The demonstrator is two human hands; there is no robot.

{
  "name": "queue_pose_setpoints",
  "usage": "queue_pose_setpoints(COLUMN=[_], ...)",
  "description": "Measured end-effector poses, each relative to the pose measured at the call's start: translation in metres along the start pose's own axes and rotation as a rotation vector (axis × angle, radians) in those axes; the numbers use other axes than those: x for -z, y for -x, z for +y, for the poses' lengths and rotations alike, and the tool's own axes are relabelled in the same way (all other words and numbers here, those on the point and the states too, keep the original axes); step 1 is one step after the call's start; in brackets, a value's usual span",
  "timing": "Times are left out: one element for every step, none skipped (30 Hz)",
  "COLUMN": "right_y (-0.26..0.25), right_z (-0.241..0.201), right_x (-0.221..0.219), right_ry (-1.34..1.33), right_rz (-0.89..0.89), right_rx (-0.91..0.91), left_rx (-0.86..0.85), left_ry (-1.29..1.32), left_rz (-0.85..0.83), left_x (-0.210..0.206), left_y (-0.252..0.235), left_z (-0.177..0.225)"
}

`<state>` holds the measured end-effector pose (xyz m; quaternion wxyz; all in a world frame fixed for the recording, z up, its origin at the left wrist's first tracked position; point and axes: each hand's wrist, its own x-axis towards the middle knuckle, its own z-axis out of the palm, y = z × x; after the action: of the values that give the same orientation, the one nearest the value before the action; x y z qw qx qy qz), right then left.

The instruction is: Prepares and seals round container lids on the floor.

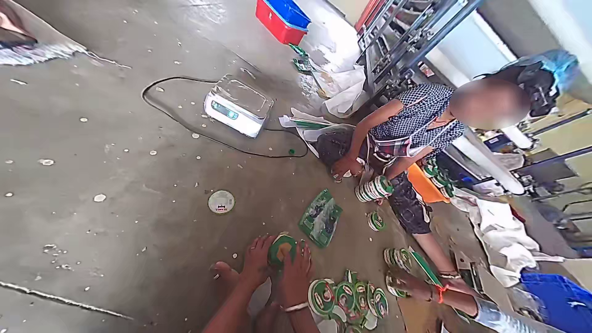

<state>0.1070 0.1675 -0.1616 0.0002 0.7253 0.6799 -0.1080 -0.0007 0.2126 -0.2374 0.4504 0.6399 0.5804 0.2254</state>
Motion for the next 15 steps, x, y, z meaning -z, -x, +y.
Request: queue_pose_setpoints(right_y=[-0.008,-0.010,-0.006,0.001,0.012,0.022,0.027,0.025,0.019,0.008,-0.004,-0.014,-0.019,-0.017,-0.010], right_z=[-0.002,-0.002,-0.002,-0.002,0.001,0.005,0.010,0.015,0.018,0.019,0.019,0.016,0.013,0.007,0.002], right_x=[0.000,-0.003,-0.005,-0.005,-0.004,-0.003,0.000,0.005,0.008,0.011,0.011,0.009,0.006,0.005,0.004], right_ry=[0.045,0.090,0.115,0.121,0.119,0.108,0.094,0.075,0.059,0.047,0.044,0.035,0.037,0.044,0.053], right_rz=[-0.044,-0.069,-0.094,-0.102,-0.096,-0.061,-0.025,-0.024,-0.011,0.000,-0.009,-0.038,-0.084,-0.138,-0.176], right_rx=[0.002,0.029,0.067,0.105,0.134,0.156,0.155,0.122,0.083,0.044,0.019,0.013,0.014,0.016,0.024], left_rx=[0.015,0.029,0.035,0.037,0.038,0.037,0.029,0.028,0.036,0.043,0.046,0.049,0.055,0.055,0.052], left_ry=[-0.001,-0.007,-0.011,-0.009,-0.008,-0.007,0.001,0.009,0.016,0.016,0.014,0.011,0.003,-0.009,-0.015], left_rz=[-0.012,-0.020,-0.018,-0.018,-0.019,-0.021,-0.012,-0.012,-0.029,-0.042,-0.045,-0.044,-0.050,-0.048,-0.036], left_x=[0.001,0.002,0.004,0.005,0.006,0.006,0.005,0.003,0.003,0.002,0.002,0.003,0.004,0.005,0.006], left_y=[0.000,0.001,0.002,0.002,0.002,0.001,0.000,-0.001,-0.001,-0.001,-0.001,-0.001,0.000,0.000,0.000], left_z=[0.001,0.002,0.003,0.003,0.004,0.003,0.002,0.001,0.000,0.000,-0.001,0.000,0.002,0.003,0.003])
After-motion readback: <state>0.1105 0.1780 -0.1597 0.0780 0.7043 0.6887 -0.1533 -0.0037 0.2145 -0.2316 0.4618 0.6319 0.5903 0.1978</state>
